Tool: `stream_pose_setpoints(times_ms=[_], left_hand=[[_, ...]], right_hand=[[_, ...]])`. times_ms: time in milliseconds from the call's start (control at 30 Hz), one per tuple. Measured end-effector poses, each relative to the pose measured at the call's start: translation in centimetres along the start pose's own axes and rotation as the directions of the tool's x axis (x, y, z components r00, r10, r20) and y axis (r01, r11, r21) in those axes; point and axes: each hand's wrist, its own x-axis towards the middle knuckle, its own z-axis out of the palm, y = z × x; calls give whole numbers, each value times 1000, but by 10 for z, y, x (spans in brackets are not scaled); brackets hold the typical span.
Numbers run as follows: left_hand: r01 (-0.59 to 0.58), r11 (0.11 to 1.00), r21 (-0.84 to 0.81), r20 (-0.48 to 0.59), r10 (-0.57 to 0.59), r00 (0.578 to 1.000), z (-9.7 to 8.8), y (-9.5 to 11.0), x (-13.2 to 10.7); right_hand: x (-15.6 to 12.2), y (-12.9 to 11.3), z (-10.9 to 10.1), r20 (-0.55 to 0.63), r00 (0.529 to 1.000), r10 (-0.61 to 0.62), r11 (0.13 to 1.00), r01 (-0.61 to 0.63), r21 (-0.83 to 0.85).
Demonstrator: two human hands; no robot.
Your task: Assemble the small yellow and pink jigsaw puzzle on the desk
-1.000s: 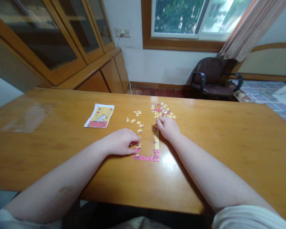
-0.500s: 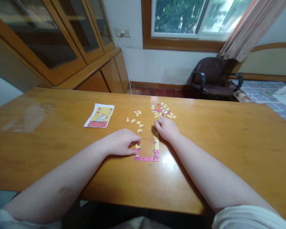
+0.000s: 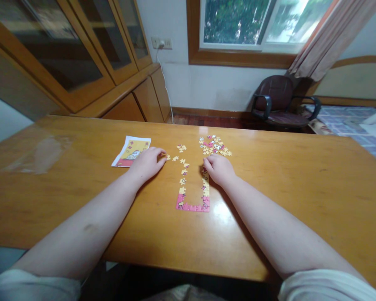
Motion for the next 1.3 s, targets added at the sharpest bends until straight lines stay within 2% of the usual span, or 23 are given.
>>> stream_pose_setpoints(times_ms=[267, 400, 533, 733, 933, 1167, 1300], left_hand=[[-127, 991, -33, 22, 128, 992, 9, -2, 4], [-254, 967, -36, 24, 255, 967, 14, 3, 4], [-299, 952, -65, 56, 303, 951, 17, 6, 6], [-230, 972, -41, -68, 227, 972, 23, 3, 8], [-217, 976, -32, -58, 215, 975, 22, 9, 7], [-119, 993, 27, -78, 121, 990, 20, 24, 1], [-98, 995, 21, -87, 99, 991, 21, 26, 0]], right_hand=[[0, -1, 0, 19, 1000, 10, 1000, -11, 28], [0, -2, 1, 22, 1000, 8, 999, -9, 35], [0, -2, 1, 31, 999, 17, 999, -18, 41], [-1, -1, 2, 17, 1000, 5, 999, -6, 49], [1, 1, 4, -15, 1000, 19, 994, -17, 112], [6, 8, 6, -116, 983, 145, 961, -112, 252], [7, 9, 7, -127, 979, 161, 952, -119, 283]])
